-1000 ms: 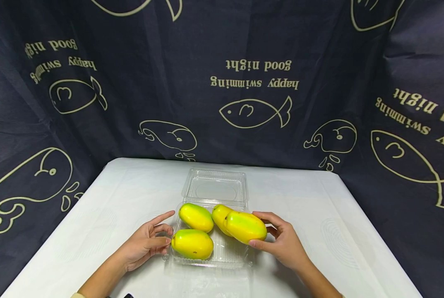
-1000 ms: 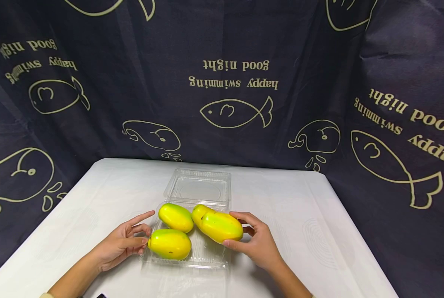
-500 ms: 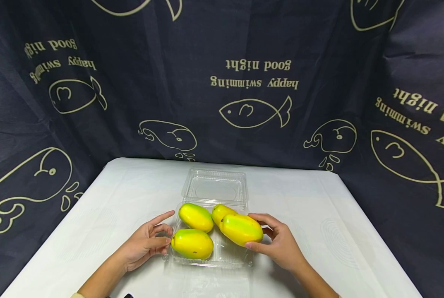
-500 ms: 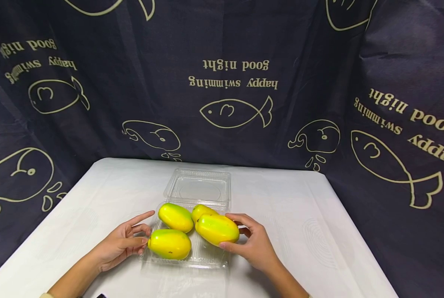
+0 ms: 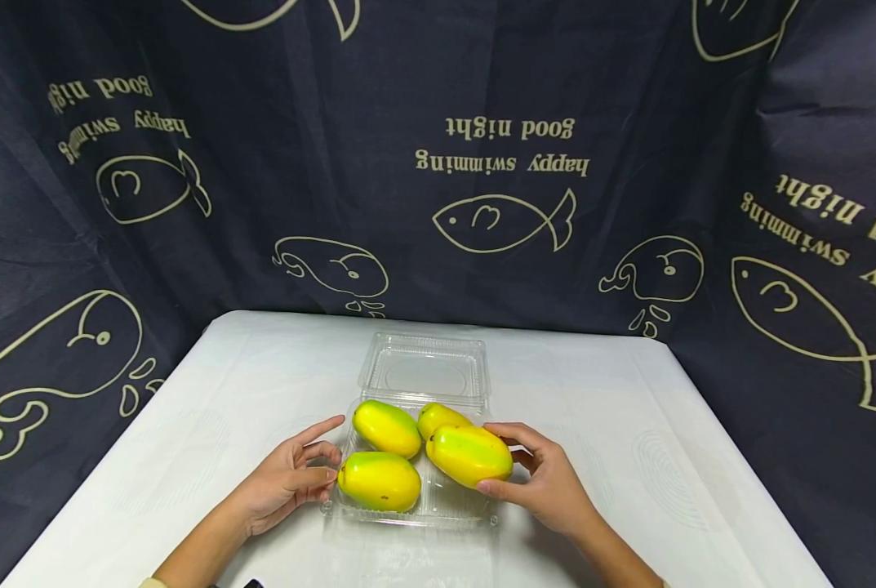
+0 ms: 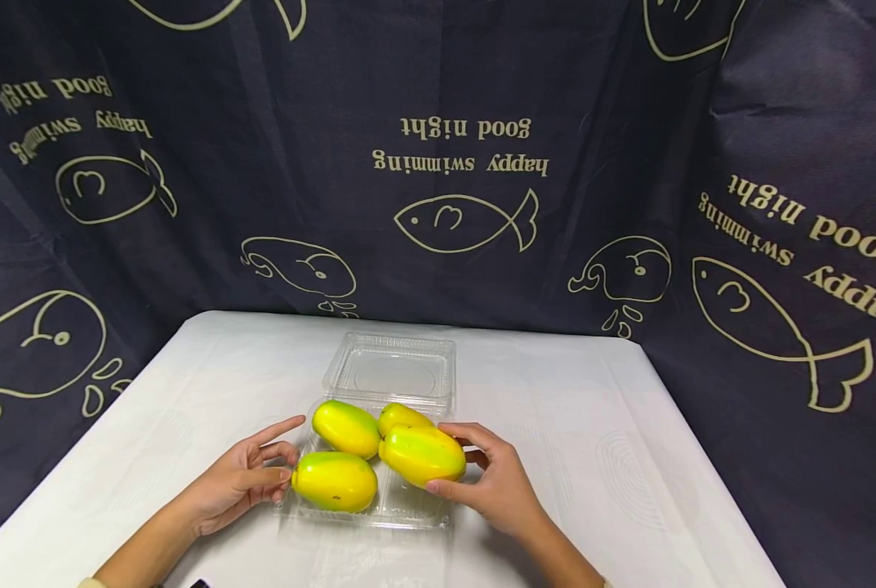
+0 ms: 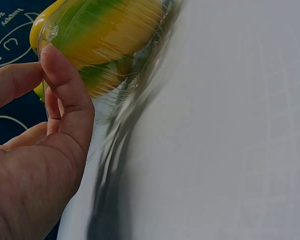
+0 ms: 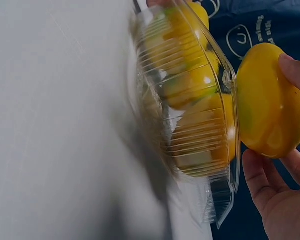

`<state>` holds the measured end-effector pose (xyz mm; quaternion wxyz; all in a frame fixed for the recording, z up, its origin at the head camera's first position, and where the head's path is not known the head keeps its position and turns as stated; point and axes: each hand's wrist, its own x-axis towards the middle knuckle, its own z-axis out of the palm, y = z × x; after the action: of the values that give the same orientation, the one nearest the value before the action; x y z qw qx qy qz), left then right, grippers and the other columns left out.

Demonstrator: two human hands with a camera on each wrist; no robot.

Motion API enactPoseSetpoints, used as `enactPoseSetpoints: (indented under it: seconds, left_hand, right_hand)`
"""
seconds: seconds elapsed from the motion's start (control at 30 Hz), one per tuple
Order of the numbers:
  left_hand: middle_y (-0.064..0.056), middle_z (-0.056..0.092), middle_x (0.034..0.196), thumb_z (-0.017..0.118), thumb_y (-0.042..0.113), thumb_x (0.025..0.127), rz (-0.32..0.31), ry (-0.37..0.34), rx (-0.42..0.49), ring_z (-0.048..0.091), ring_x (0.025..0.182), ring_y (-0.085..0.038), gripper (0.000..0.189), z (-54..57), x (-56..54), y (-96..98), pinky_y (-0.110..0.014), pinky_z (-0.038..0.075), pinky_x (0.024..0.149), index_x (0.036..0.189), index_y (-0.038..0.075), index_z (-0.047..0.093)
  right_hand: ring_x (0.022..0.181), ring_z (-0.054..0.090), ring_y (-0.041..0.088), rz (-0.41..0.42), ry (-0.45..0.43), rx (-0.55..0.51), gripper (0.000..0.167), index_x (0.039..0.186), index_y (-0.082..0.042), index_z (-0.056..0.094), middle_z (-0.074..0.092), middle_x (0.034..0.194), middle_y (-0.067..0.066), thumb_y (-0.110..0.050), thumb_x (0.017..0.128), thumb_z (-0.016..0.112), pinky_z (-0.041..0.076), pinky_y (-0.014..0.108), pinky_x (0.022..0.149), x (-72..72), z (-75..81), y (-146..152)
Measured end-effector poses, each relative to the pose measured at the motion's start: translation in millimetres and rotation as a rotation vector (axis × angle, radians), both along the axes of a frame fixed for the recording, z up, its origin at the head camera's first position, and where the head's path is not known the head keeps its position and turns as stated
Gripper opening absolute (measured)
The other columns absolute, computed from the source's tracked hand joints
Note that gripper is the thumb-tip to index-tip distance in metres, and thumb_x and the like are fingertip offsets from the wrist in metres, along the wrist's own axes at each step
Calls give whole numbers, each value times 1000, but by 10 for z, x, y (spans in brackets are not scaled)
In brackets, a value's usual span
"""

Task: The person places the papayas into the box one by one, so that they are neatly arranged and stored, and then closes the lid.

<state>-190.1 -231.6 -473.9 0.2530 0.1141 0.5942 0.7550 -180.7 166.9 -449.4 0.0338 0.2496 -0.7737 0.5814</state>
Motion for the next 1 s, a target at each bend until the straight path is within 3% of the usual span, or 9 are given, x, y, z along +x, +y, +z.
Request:
enactPoseSetpoints:
  seconds: [1.0]
  left_hand:
    - [1,55,106,65,-1,96,4,-2,-5,62,75,-11,90,-4,1,-2,-22,58,68,165,11,9]
  right_hand:
    - [117,64,11,36,59,40,61,133,-15,66,66,131,3,-18,77,91,59,27,95,-21,-15,-130]
